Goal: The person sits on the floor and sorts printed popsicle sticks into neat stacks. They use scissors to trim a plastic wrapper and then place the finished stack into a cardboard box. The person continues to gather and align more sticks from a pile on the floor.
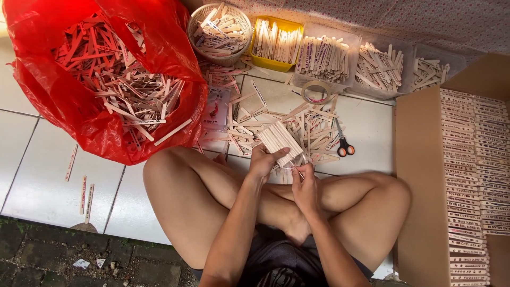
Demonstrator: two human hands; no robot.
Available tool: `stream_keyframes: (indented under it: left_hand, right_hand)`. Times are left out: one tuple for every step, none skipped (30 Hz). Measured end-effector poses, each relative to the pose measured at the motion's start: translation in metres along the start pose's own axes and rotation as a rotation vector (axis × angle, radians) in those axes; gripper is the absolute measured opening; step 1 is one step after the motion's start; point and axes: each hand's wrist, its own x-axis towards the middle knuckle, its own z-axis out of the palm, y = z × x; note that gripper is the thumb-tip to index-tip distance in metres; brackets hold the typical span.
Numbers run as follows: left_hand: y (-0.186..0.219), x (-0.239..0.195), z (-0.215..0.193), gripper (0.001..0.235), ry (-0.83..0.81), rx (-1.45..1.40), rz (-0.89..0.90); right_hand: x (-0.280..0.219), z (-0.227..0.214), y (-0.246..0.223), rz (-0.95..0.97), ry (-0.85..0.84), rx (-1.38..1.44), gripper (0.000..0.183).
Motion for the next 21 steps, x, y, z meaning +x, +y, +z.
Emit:
stream_keyframes:
  left_hand:
    - [0.003, -0.007, 0.008, 0.044, -0.002, 0.001, -0.004]
    - [0.008, -0.013, 0.014, 0.041, -0.012, -0.002, -0.016]
    - [0.013, -0.020, 0.020, 0.039, -0.021, -0.004, -0.028]
    - [0.012, -0.016, 0.016, 0.039, -0.022, 0.000, -0.029]
    - [0.012, -0.012, 0.012, 0.039, 0.006, -0.003, -0.023]
    - [0.011, -0.007, 0.009, 0.039, 0.031, -0.009, -0.015]
    - [0.007, -0.001, 0.003, 0.039, 0.029, -0.009, -0.015]
    - [0.004, 0.007, -0.002, 0.040, 0.077, -0.023, -0.008]
    - [0.002, 0.015, -0.008, 0.042, 0.125, -0.037, -0.001]
    - [0.005, 0.009, -0.001, 0.042, 0.129, -0.044, -0.002]
    - [0.007, 0.004, 0.006, 0.046, 0.101, 0.000, -0.009]
    - [0.009, -0.005, 0.008, 0.050, 0.075, 0.052, -0.022]
    - [-0.003, -0.007, 0.008, 0.050, 0.080, 0.054, -0.030]
    - [-0.011, -0.004, 0.010, 0.047, 0.046, 0.016, -0.045]
    - [-0.019, -0.002, 0.012, 0.043, 0.011, -0.022, -0.060]
    - [-0.009, -0.003, 0.013, 0.043, 0.001, -0.022, -0.058]
    - [0.001, -0.005, 0.013, 0.042, 0.003, -0.036, -0.056]
    - [0.011, -0.008, 0.009, 0.041, 0.014, -0.055, -0.053]
    - [0.006, -0.003, 0.006, 0.041, 0.015, -0.060, -0.049]
    - [0.002, 0.002, 0.003, 0.042, 0.003, -0.079, -0.048]
    - [-0.003, 0.008, 0.000, 0.043, -0.009, -0.099, -0.046]
  right_hand:
    - [0.002, -0.002, -0.002, 0.004, 0.002, -0.002, 0.008]
    - [0.005, -0.003, -0.006, -0.001, -0.019, 0.008, 0.007]
    - [0.009, -0.003, -0.010, -0.007, -0.041, 0.019, 0.007]
    - [0.010, -0.007, -0.018, -0.004, -0.039, 0.021, 0.007]
    - [0.011, -0.011, -0.026, -0.004, -0.061, 0.023, 0.007]
    - [0.014, -0.016, -0.033, -0.007, -0.082, 0.023, 0.009]
    - [0.008, -0.017, -0.024, -0.008, -0.080, 0.022, 0.009]
    - [0.005, -0.018, -0.015, 0.004, -0.051, 0.012, 0.005]
    - [0.002, -0.019, -0.006, 0.015, -0.023, 0.001, 0.004]
    - [0.005, -0.018, -0.004, 0.013, -0.029, -0.004, 0.004]
    - [0.008, -0.016, -0.001, -0.008, -0.012, -0.001, 0.002]
    - [0.005, -0.012, 0.001, -0.019, 0.005, 0.006, 0.002]
    - [0.005, -0.012, 0.002, -0.011, -0.001, 0.006, 0.002]
    - [0.010, -0.010, 0.001, -0.023, -0.029, 0.038, 0.004]
    - [0.015, -0.009, 0.000, -0.035, -0.056, 0.071, 0.005]
    - [0.015, -0.015, -0.008, -0.038, -0.047, 0.068, 0.005]
    - [0.013, -0.021, -0.016, -0.022, -0.085, 0.228, 0.007]
    - [0.011, -0.024, -0.025, -0.008, -0.135, 0.389, 0.012]
    - [0.012, -0.023, -0.014, -0.013, -0.138, 0.387, 0.012]
    - [0.014, -0.021, -0.002, 0.029, -0.157, 0.495, 0.013]
    - [0.016, -0.019, 0.010, 0.072, -0.177, 0.603, 0.014]
